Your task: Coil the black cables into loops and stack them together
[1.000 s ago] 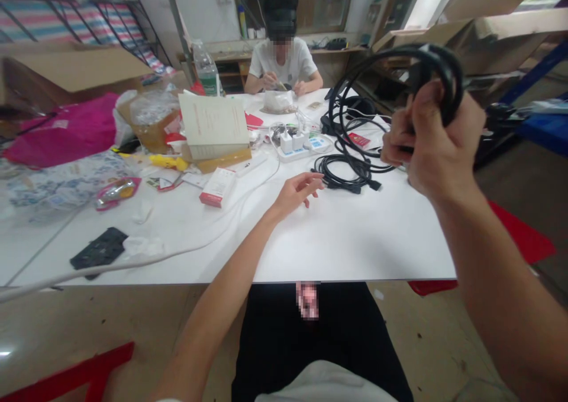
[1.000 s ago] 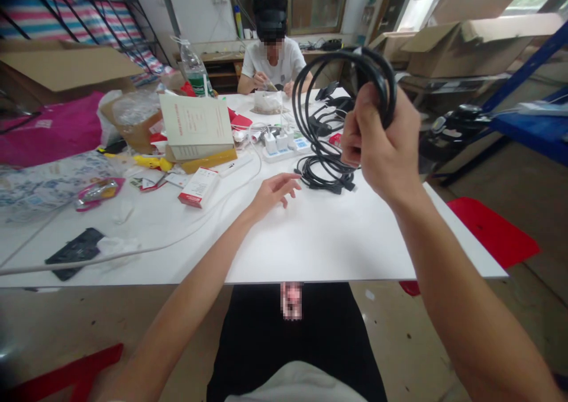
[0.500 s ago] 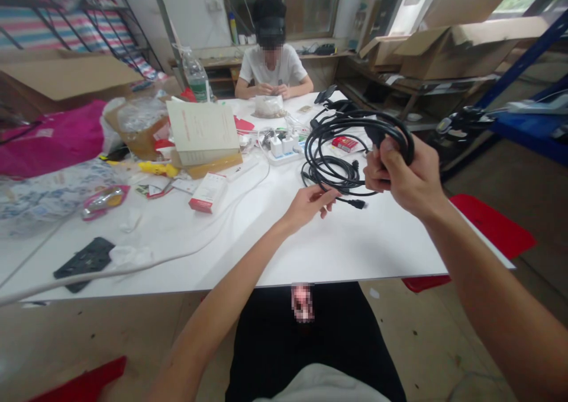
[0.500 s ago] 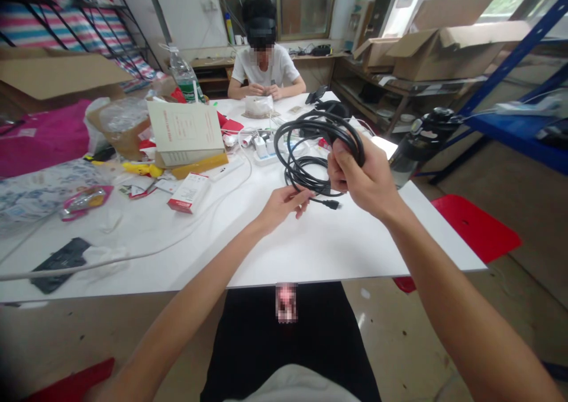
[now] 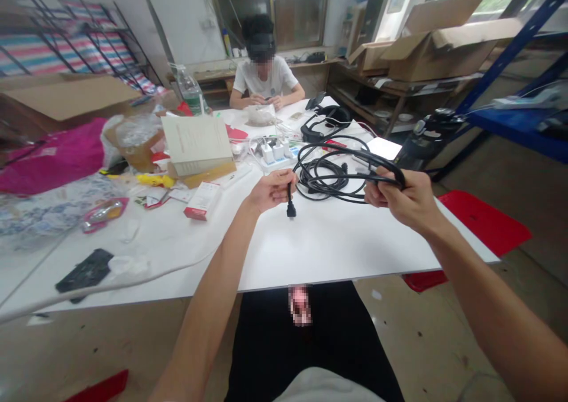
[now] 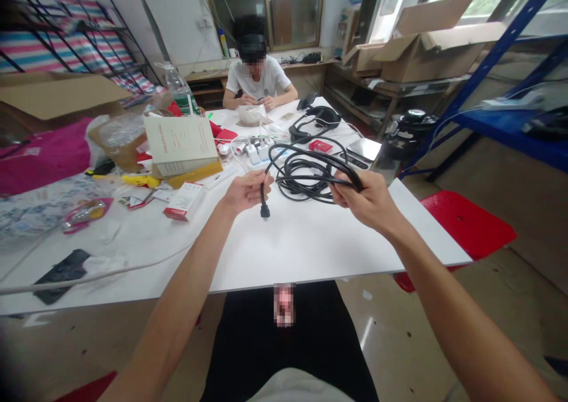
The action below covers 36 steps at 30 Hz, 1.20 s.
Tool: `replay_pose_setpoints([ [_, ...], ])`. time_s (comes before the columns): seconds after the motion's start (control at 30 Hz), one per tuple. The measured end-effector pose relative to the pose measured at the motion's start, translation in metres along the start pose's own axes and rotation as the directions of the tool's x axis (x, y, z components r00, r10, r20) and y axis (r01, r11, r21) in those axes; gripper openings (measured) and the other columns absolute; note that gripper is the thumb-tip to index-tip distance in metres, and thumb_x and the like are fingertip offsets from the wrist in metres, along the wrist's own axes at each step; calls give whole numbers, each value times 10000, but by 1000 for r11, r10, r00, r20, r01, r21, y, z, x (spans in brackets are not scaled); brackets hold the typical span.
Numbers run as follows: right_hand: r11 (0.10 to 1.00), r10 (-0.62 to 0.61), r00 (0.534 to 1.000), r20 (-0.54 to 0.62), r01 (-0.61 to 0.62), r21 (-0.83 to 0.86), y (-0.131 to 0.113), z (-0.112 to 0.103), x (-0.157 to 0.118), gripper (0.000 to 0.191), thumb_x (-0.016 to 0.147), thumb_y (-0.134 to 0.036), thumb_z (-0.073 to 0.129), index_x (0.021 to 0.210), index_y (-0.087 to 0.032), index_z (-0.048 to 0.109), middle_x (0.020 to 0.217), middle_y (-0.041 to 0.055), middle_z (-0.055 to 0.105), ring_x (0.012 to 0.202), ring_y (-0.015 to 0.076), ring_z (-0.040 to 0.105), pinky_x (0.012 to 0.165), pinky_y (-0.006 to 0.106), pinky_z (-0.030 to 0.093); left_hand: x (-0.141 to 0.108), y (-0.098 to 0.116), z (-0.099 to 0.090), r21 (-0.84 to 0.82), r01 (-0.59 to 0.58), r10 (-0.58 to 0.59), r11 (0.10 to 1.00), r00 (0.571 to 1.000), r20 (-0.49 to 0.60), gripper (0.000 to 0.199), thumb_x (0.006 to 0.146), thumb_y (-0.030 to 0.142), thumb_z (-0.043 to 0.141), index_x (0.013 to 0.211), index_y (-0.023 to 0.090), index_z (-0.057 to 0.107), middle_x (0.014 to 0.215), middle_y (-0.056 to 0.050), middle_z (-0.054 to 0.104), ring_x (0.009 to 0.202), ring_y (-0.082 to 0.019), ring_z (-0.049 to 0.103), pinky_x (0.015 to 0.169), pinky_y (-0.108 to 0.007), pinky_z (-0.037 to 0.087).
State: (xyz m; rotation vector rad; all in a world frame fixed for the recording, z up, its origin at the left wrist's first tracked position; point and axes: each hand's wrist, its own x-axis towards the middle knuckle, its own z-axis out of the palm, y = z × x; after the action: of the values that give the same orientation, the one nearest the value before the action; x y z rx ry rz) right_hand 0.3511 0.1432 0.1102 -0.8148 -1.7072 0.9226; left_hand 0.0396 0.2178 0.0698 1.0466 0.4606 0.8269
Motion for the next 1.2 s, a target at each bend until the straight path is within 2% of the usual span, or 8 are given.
replay_pose_setpoints([
  [0.23,980,-48,997,-66,60,192,4,9,-11,529,1026,-551,661,691,-188,470,613,-23,415,481,72,379,479,267,302,14,3,14,132,42,-45,990,999,19,431,730,434,985,790,122,693,594,65,458,444,-6,323,443,-160,224],
  [0.37,989,-39,994,102,53,-140,1,13,-16,534,1069,-466,577,629,-170,520,553,-4,480,500,77,434,489,245,309,17,-14,54,150,-76,101,986,981,-166,416,804,487,934,903,118,770,640,34,538,507,-48,474,461,-190,311],
  [0.5,945,-117,957,267,190,-267,-8,22,-21,405,1023,-304,565,642,-167,587,549,-13,550,482,66,469,503,212,338,21,-31,77,21,-260,240,965,851,-467,364,799,423,933,957,124,799,694,39,590,526,-27,431,484,-192,326],
  [0.63,940,-112,923,367,218,-263,-8,31,-26,333,1001,-281,573,693,-175,643,555,-21,563,474,68,470,511,206,343,29,-39,83,-81,-307,230,948,840,-492,255,908,366,841,1039,150,807,974,-58,774,762,-98,661,671,-217,488],
  [0.77,951,-37,958,283,121,-284,2,31,-28,378,994,-311,582,644,-172,609,544,-10,552,480,75,464,510,214,336,33,-43,76,-103,-329,287,939,912,-293,269,899,344,844,1130,210,809,1321,-98,774,1291,-265,705,1060,-373,537],
  [0.93,994,101,992,-72,-98,39,15,28,-17,613,1013,-601,644,613,-188,433,518,-30,409,461,70,357,461,223,248,24,-52,39,-108,-193,170,975,967,-189,400,901,514,826,1129,185,835,1325,-124,788,1288,-270,716,1119,-363,520],
  [1.07,926,192,975,-117,-140,352,12,25,4,753,924,-806,633,639,-214,266,513,-77,224,409,60,212,417,225,201,19,-65,11,-20,-295,267,955,892,-365,359,908,490,806,1073,172,834,1182,-121,823,1148,-233,752,1069,-354,532],
  [1.2,876,248,969,2,-225,427,4,21,19,783,928,-874,532,666,-220,192,505,-90,108,379,65,131,388,239,222,23,-78,5,351,-351,474,868,798,-373,514,864,376,846,1355,261,750,1503,-105,702,1356,-254,651,1098,-358,498],
])
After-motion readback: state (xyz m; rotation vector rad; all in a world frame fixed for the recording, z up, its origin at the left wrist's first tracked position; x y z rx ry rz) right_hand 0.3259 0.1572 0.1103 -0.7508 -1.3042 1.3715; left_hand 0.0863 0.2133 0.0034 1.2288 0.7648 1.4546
